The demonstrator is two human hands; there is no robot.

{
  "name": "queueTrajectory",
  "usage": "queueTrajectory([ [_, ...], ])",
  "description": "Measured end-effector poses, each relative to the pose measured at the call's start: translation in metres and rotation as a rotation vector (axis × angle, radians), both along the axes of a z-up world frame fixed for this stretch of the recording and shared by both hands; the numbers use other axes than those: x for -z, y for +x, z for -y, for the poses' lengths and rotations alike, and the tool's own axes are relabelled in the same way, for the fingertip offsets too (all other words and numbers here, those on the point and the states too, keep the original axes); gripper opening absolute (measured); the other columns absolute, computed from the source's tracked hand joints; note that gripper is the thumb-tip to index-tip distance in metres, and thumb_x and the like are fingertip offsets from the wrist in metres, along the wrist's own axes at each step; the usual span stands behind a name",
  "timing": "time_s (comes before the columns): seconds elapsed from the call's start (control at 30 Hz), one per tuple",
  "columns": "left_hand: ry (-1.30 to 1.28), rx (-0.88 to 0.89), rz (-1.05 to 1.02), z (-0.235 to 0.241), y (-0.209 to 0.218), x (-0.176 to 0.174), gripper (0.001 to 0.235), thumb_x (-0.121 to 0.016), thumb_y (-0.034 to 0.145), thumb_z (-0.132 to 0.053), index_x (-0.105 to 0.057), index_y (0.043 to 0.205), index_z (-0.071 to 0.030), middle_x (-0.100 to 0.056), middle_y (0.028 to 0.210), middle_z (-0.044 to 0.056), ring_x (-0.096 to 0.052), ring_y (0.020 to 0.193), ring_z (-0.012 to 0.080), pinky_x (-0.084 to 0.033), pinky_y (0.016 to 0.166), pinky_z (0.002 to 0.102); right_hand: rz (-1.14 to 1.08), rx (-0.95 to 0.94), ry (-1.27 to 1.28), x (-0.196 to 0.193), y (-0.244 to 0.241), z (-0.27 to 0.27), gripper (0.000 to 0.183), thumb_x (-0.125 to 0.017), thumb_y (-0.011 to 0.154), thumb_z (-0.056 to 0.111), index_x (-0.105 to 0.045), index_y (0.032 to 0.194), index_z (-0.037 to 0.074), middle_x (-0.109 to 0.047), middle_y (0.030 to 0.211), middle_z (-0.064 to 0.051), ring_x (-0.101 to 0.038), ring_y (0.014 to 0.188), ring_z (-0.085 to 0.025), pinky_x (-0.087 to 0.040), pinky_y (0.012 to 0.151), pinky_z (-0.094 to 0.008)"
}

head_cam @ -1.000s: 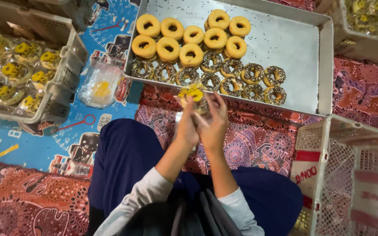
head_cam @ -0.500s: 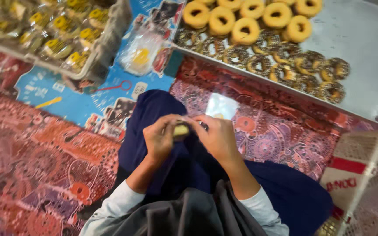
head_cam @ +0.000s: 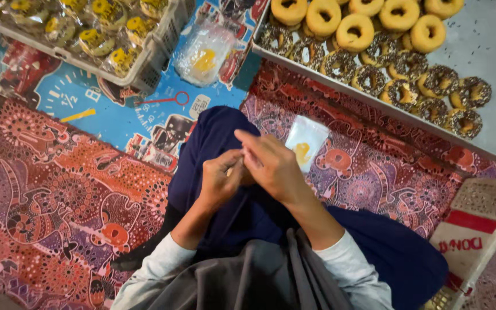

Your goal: The person sits on a patterned mat and packages donuts one by one. They pick donuts from a metal tray, place them into clear plastic bags, and arrange the sealed bags into a white plastic crate. The person handles both plain and chocolate-sprinkled donuts.

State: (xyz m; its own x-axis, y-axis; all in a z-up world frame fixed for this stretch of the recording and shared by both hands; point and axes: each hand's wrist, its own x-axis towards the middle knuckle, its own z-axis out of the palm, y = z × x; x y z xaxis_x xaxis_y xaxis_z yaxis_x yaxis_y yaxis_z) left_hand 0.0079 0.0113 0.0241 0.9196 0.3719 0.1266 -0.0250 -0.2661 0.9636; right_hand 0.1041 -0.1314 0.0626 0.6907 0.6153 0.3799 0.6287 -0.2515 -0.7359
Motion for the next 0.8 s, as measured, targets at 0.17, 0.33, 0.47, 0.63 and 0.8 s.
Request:
queueTrajectory([
  [0.17, -0.263, -0.094, -0.032, 0.008, -0.002, -0.016, 0.017, -0.059, 0.1, -0.004, -0.073, 0.106, 0.003, -0.079, 0.099, 0.012, -0.077, 0.091, 0.0144, -0.062, 0.08, 0.028, -0.236, 0.421, -0.318, 0.018, 0.053, 0.03, 0.04, -0.065, 0.083, 0.002, -0.074, 0.121, 0.008, -0.075, 0.091, -0.018, -0.072, 0.077, -0.028, -0.056, 0.071, -0.037],
  [0.33, -0.446, -0.326, 0.016, 0.023, 0.004, -0.024, 0.02, -0.06, 0.105, -0.007, -0.074, 0.112, 0.006, -0.078, 0.103, 0.014, -0.073, 0.091, 0.015, -0.059, 0.083, 0.029, -0.637, 0.193, -0.102, 0.049, -0.013, 0.049, 0.04, -0.073, 0.088, 0.012, -0.066, 0.127, 0.007, -0.074, 0.107, -0.012, -0.071, 0.099, -0.017, -0.056, 0.084, -0.031],
  [0.47, -0.232, -0.099, 0.155, 0.032, -0.001, -0.03, 0.02, -0.061, 0.108, -0.01, -0.072, 0.114, 0.006, -0.076, 0.105, 0.015, -0.07, 0.099, 0.0183, -0.056, 0.089, 0.031, -0.348, 0.157, 0.137, 0.091, -0.059, 0.023, 0.053, -0.073, 0.092, 0.014, -0.052, 0.139, 0.003, -0.063, 0.137, -0.013, -0.062, 0.124, -0.016, -0.051, 0.1, -0.029],
  [0.63, -0.505, -0.457, 0.166, 0.001, -0.003, -0.02, 0.036, -0.061, 0.096, -0.014, -0.065, 0.131, -0.007, -0.064, 0.128, -0.001, -0.061, 0.117, 0.0087, -0.047, 0.102, 0.022, -1.084, -0.066, 0.35, 0.107, -0.04, 0.007, 0.04, -0.071, 0.097, 0.019, -0.061, 0.132, 0.004, -0.068, 0.126, -0.007, -0.063, 0.118, -0.016, -0.05, 0.103, -0.03],
  [0.8, -0.606, -0.052, -0.193, -0.015, -0.002, 0.035, 0.017, -0.068, 0.098, -0.008, -0.075, 0.108, 0.005, -0.077, 0.107, 0.012, -0.07, 0.098, 0.0164, -0.055, 0.092, 0.029, -0.9, -0.052, 0.291, 0.102, -0.038, 0.016, 0.031, -0.067, 0.103, 0.025, -0.069, 0.127, 0.004, -0.07, 0.119, -0.004, -0.065, 0.105, -0.012, -0.053, 0.091, -0.026],
])
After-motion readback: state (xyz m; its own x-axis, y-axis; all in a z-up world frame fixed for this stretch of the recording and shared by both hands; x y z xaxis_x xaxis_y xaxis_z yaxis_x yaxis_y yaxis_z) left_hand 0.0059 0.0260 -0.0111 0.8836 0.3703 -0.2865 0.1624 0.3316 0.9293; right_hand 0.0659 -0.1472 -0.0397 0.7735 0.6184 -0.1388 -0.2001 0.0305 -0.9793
